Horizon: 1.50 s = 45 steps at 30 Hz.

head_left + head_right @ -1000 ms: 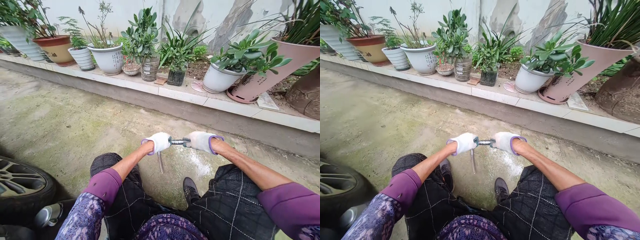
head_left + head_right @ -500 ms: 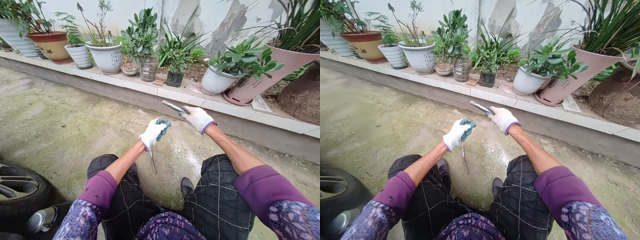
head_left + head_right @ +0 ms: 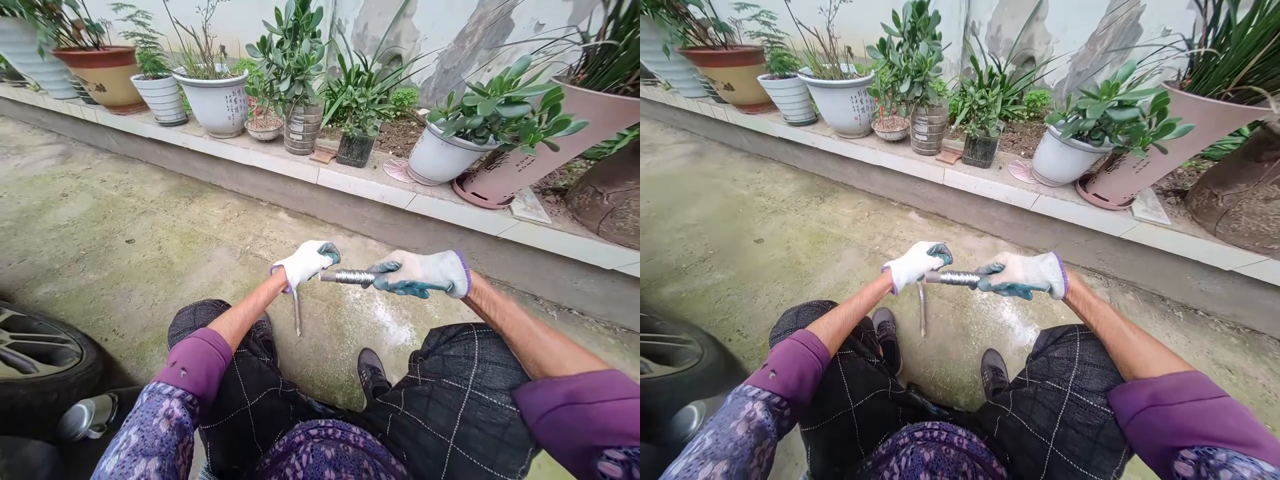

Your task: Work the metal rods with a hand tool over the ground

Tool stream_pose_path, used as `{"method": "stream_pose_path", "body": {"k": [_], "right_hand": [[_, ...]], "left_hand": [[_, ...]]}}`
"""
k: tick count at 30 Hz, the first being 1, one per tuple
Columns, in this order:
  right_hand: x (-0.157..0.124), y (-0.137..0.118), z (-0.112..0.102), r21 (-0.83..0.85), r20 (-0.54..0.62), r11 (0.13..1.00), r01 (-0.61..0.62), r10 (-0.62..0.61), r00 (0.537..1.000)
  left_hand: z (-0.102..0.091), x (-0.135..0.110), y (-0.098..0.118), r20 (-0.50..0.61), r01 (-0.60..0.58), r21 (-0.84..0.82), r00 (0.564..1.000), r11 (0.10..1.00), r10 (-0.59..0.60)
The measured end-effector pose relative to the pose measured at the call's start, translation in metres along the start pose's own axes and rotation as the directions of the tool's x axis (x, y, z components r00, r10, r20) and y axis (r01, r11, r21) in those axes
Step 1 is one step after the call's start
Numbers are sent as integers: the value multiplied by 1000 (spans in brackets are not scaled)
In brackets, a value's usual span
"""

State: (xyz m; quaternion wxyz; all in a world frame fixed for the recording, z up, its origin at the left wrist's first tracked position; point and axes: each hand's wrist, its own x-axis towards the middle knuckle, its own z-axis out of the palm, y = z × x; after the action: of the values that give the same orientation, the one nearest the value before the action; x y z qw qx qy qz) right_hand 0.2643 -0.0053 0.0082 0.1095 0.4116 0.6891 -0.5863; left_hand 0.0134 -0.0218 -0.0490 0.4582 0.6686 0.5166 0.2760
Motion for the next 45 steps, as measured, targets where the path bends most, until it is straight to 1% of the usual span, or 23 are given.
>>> {"method": "stream_pose_path", "body": {"k": [1, 2, 5, 7, 10, 12, 14, 16, 19, 21, 23, 25, 26, 28, 29, 30, 31, 33, 37, 39, 42, 43, 45], "right_hand": [[1, 5, 2, -44, 11, 999, -15, 16, 1000], [2, 10, 4, -100, -7, 995, -20, 19, 1000], [9, 19, 9, -351, -173, 935, -47, -15, 985], [16, 21, 10, -493, -288, 865, -94, -60, 956], [27, 19, 3, -591, -415, 784, -189, -94, 905], [33, 15, -3, -613, -483, 749, -251, -105, 869], [38, 11, -9, -608, -541, 740, -286, -123, 832], [43, 8, -14, -599, -590, 743, -300, -155, 793], [48, 7, -22, -610, -616, 742, -278, -224, 755], [51, 6, -26, -598, -630, 762, -247, -257, 732], [51, 3, -29, -551, -664, 807, -211, -270, 697], [49, -3, -28, -427, -701, 890, -157, -217, 679], [47, -7, -27, -326, -709, 938, -115, -162, 687], [41, -14, -25, -68, -678, 998, 6, -51, 733], [38, -17, -23, 52, -644, 996, 68, -19, 765], [34, -20, -22, 145, -604, 981, 130, -16, 797], [29, -21, -20, 208, -562, 962, 177, -30, 827], [21, -22, -16, 268, -481, 937, 223, -70, 874], [5, -18, -7, 278, -333, 932, 233, -134, 933], [0, -14, -3, 238, -241, 953, 190, -132, 961], [-3, -7, 1, 78, -99, 996, 47, -40, 994], [-2, -4, 2, -3, -70, 1000, 3, -3, 998], [4, 0, 4, -205, -97, 977, -59, 40, 995]], "left_hand": [[2, 2, -1, 12, -24, 69, 1000, 997, 24], [4, 3, -2, 16, -41, 125, 999, 991, 40], [11, 5, -4, 24, -42, 216, 999, 976, 37], [14, 5, -3, 24, -24, 231, 1000, 973, 18], [16, 2, 0, -9, 23, 192, 1000, 981, -22], [15, 2, 2, -56, 83, 105, 995, 991, -78], [13, 2, 5, -101, 133, -26, 986, 991, -135], [9, 1, 9, -128, 145, -158, 978, 977, -166], [6, -2, 18, -145, 139, -295, 971, 945, -188], [5, -5, 24, -146, 154, -337, 966, 929, -213], [6, -9, 29, -147, 152, -353, 965, 923, -215], [6, -11, 31, -140, 126, -366, 972, 922, -189], [5, -11, 31, -133, 114, -375, 976, 920, -174], [3, -10, 30, -116, 102, -388, 981, 916, -158], [1, -9, 29, -111, 96, -386, 983, 917, -149], [-1, -8, 28, -107, 86, -380, 985, 921, -136], [-3, -7, 26, -103, 71, -367, 988, 927, -116], [-7, -6, 24, -86, 37, -321, 994, 946, -69], [-12, -7, 24, -91, 32, -135, 995, 990, -44], [-14, -8, 23, -68, -22, -20, 997, 1000, 20], [-13, -6, 17, 64, -176, 111, 983, 978, 170], [-12, -5, 14, 101, -199, 138, 977, 970, 186], [-8, -3, 8, 128, -178, 181, 979, 967, 156]]}}
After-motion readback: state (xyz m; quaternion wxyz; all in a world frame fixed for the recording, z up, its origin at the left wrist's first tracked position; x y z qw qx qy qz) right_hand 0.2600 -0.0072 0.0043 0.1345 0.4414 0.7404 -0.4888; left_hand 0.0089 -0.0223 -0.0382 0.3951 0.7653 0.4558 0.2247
